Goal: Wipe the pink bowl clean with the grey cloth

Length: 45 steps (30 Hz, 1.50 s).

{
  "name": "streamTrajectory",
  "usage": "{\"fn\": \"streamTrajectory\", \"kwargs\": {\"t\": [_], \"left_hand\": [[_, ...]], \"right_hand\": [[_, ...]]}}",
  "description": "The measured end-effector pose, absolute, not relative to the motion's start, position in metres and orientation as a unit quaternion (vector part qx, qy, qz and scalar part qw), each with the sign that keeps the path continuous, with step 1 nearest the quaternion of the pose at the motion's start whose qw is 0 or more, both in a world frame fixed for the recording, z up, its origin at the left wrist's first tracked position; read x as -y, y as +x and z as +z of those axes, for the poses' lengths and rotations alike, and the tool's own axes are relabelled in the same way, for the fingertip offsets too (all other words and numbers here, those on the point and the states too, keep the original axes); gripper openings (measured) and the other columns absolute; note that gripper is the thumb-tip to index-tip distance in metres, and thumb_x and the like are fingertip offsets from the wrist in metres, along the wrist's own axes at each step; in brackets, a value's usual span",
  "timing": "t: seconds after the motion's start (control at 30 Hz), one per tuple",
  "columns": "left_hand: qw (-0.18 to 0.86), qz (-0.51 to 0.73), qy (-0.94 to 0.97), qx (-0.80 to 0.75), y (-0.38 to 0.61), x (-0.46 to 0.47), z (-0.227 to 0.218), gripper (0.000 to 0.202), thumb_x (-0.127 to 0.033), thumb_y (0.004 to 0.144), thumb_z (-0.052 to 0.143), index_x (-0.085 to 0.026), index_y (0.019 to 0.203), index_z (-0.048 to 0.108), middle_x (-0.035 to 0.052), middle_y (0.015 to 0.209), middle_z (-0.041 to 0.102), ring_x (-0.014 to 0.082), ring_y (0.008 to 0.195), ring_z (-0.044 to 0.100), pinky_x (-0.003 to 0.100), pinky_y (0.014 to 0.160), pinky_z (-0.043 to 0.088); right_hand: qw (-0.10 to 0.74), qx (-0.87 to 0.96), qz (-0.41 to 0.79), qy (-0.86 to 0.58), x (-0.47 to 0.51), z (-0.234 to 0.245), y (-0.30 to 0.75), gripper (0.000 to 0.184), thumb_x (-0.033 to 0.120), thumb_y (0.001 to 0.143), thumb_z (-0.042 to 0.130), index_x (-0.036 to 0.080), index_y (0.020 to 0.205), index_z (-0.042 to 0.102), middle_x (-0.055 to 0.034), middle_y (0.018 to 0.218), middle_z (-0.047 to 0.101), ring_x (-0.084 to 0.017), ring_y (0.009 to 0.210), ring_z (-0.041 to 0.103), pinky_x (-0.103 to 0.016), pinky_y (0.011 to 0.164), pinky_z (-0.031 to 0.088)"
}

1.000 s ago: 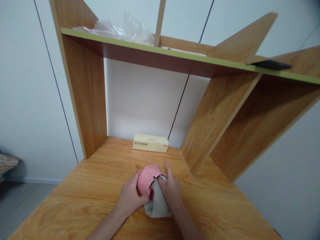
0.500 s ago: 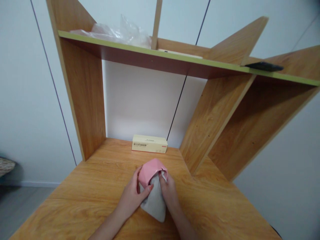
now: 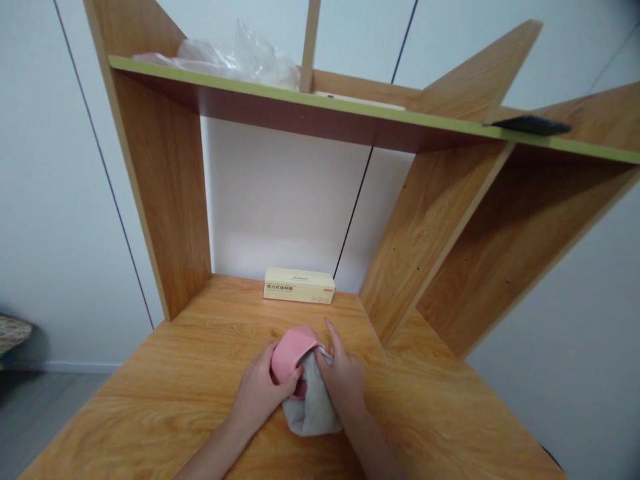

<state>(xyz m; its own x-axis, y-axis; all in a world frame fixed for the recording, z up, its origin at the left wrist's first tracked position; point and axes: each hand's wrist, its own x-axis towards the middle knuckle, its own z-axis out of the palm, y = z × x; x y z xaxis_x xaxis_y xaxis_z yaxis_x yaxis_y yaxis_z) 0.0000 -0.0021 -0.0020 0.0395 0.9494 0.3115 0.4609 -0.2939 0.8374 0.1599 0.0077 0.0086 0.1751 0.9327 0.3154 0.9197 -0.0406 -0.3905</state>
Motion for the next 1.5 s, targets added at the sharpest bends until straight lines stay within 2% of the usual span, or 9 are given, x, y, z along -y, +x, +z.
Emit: {"fn": "streamTrajectory", "kwargs": {"t": [0.23,0.47,0.63,0.73,0.87,1.03,1.23,1.4,1.5], "left_hand": [[0.284,0.427,0.679,-0.525,-0.001,0.006,0.000,0.053,-0.045,0.068,0.058,-0.019,0.114,0.051,0.0083,0.108,0.062,0.0235,0.094,0.058,0.034,0.084,0.043],[0.333,0.432,0.670,-0.504,-0.001,0.005,-0.003,0.069,-0.045,0.074,0.050,-0.018,0.133,0.025,0.0127,0.127,0.048,0.0251,0.110,0.050,0.037,0.091,0.039],[0.335,0.450,0.671,-0.485,0.002,0.006,-0.003,0.053,-0.041,0.072,0.054,-0.016,0.117,0.042,0.0100,0.106,0.061,0.0210,0.094,0.058,0.031,0.081,0.045],[0.311,0.449,0.665,-0.510,0.001,0.003,-0.005,0.047,-0.038,0.070,0.056,-0.016,0.110,0.046,0.0081,0.096,0.064,0.0197,0.083,0.060,0.030,0.074,0.047],[0.277,0.435,0.670,-0.534,-0.002,0.001,-0.006,0.045,-0.038,0.069,0.056,-0.018,0.109,0.049,0.0068,0.096,0.064,0.0202,0.083,0.060,0.030,0.075,0.046],[0.268,0.423,0.694,-0.516,-0.001,0.004,-0.005,0.047,-0.039,0.070,0.055,-0.018,0.111,0.049,0.0070,0.100,0.064,0.0208,0.086,0.060,0.030,0.078,0.045],[0.274,0.411,0.702,-0.514,-0.003,0.007,-0.004,0.055,-0.043,0.072,0.052,-0.018,0.120,0.044,0.0110,0.114,0.058,0.0251,0.099,0.056,0.037,0.086,0.042],[0.334,0.433,0.670,-0.502,0.000,0.004,-0.005,0.067,-0.044,0.078,0.045,-0.018,0.135,0.020,0.0132,0.124,0.050,0.0244,0.109,0.051,0.038,0.090,0.040],[0.351,0.450,0.666,-0.480,0.004,0.004,-0.008,0.072,-0.043,0.075,0.052,-0.017,0.134,0.019,0.0137,0.127,0.047,0.0236,0.113,0.048,0.037,0.094,0.037]], "right_hand": [[0.342,0.645,0.138,-0.670,-0.012,-0.002,0.162,0.031,0.024,0.076,0.036,0.020,0.094,0.062,-0.0066,0.086,0.068,-0.019,0.082,0.061,-0.026,0.069,0.042],[0.515,0.549,0.278,-0.596,-0.016,-0.012,0.155,0.032,0.039,0.076,0.039,0.015,0.081,0.060,-0.0086,0.080,0.067,-0.020,0.075,0.061,-0.027,0.066,0.044],[0.475,0.576,0.302,-0.593,-0.018,-0.014,0.154,0.035,0.042,0.078,0.038,0.015,0.075,0.059,-0.0077,0.075,0.067,-0.020,0.069,0.061,-0.026,0.060,0.044],[0.425,0.604,0.231,-0.633,-0.016,-0.008,0.156,0.032,0.039,0.076,0.042,0.017,0.090,0.061,-0.0068,0.085,0.068,-0.020,0.076,0.062,-0.026,0.063,0.043],[0.320,0.616,0.064,-0.717,-0.010,0.004,0.159,0.043,0.037,0.078,0.043,0.022,0.116,0.051,-0.0040,0.072,0.068,-0.021,0.068,0.063,-0.027,0.059,0.040],[0.275,0.638,0.004,-0.719,-0.007,0.007,0.160,0.041,0.036,0.079,0.041,0.022,0.117,0.052,-0.0041,0.067,0.067,-0.020,0.063,0.063,-0.026,0.056,0.039],[0.329,0.662,0.099,-0.666,-0.012,0.001,0.163,0.031,0.027,0.080,0.037,0.022,0.098,0.062,-0.0049,0.087,0.069,-0.017,0.081,0.062,-0.023,0.068,0.040],[0.439,0.605,0.177,-0.641,-0.013,-0.004,0.163,0.034,0.035,0.082,0.031,0.017,0.081,0.061,-0.0076,0.077,0.068,-0.018,0.070,0.061,-0.024,0.062,0.042],[0.479,0.580,0.218,-0.622,-0.015,-0.009,0.160,0.037,0.039,0.082,0.031,0.016,0.076,0.059,-0.0081,0.074,0.067,-0.018,0.069,0.061,-0.024,0.060,0.043]]}}
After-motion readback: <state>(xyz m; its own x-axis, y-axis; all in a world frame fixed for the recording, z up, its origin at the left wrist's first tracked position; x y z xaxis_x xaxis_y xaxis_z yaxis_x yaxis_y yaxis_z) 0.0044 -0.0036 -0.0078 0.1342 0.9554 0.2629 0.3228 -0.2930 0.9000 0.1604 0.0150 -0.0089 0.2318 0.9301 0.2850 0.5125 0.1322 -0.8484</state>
